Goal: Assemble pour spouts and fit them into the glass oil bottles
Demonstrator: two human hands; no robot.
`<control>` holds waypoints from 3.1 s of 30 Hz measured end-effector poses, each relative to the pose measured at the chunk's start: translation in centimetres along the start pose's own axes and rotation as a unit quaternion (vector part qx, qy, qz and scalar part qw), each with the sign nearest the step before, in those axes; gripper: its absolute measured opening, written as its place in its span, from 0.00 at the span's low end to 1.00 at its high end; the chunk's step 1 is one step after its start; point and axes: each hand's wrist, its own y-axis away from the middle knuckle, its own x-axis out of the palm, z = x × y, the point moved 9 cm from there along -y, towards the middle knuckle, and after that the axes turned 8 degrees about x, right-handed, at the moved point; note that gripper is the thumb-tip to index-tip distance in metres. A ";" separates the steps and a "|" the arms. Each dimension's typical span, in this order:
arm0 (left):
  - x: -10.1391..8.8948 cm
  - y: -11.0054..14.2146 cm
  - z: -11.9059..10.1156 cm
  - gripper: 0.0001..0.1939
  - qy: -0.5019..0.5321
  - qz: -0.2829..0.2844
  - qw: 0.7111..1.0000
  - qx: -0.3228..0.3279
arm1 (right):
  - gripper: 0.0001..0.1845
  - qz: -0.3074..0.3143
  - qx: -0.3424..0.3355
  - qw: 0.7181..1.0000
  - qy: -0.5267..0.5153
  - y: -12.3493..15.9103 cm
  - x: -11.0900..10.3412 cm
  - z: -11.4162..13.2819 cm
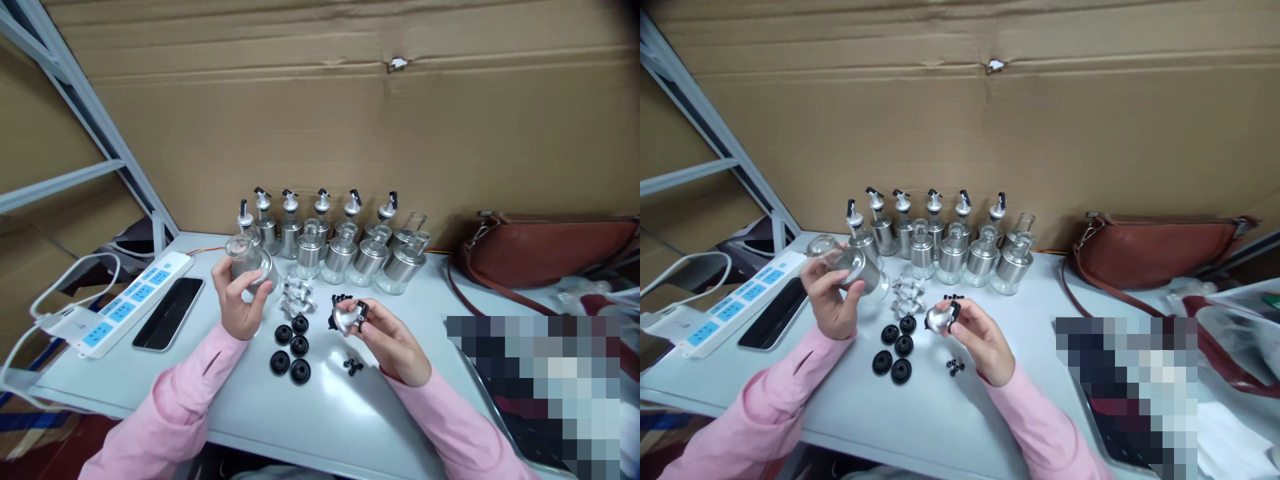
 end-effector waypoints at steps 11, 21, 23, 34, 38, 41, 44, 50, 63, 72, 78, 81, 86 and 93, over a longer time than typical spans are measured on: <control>3.5 1.8 -5.3 0.20 0.058 0.191 0.954 0.223 | 0.12 -0.066 0.006 0.991 -0.113 0.6 -1.5 0.3; 5.1 2.9 -6.2 0.16 0.076 0.272 0.928 0.242 | 0.10 -0.104 -0.047 0.992 -0.049 0.7 -2.2 1.2; 5.3 3.1 -6.2 0.17 0.097 0.286 0.922 0.241 | 0.09 -0.090 -0.057 0.994 -0.027 0.7 -1.8 1.4; 5.6 3.6 -6.1 0.17 0.122 0.291 0.920 0.234 | 0.14 -0.056 -0.110 0.991 0.060 1.1 -0.4 2.3; 5.7 3.9 -6.0 0.18 0.119 0.294 0.920 0.231 | 0.15 -0.067 -0.137 0.984 0.089 1.3 -0.2 2.9; 5.7 3.9 -6.1 0.17 0.127 0.291 0.919 0.233 | 0.13 -0.074 -0.143 0.981 0.111 1.3 -0.1 3.1; 5.6 3.7 -6.1 0.17 0.135 0.288 0.920 0.230 | 0.13 -0.077 -0.135 0.981 0.119 1.3 -0.2 3.1; 5.5 3.4 -6.3 0.16 0.143 0.284 0.920 0.228 | 0.13 -0.075 -0.160 0.974 0.140 1.6 -0.1 3.3; 5.4 3.6 -6.5 0.16 0.155 0.279 0.919 0.230 | 0.15 -0.075 -0.166 0.966 0.181 1.9 -0.5 2.6; 5.5 3.4 -6.6 0.16 0.148 0.277 0.922 0.228 | 0.17 -0.079 -0.175 0.956 0.221 1.9 -0.4 2.6; 5.5 3.5 -6.1 0.17 0.134 0.276 0.924 0.227 | 0.23 -0.058 -0.158 0.953 0.252 1.9 -0.1 2.0; 5.0 2.8 -5.6 0.22 0.120 0.251 0.936 0.214 | 0.25 -0.079 -0.177 0.950 0.244 2.2 -0.2 2.5; 2.7 0.2 -2.4 0.33 0.048 0.124 0.987 0.095 | 0.20 -0.126 -0.220 0.949 0.186 2.5 -1.1 3.8; 3.2 -2.1 2.0 0.32 0.027 0.065 0.997 -0.036 | 0.20 -0.086 -0.201 0.960 0.173 2.1 -0.2 2.7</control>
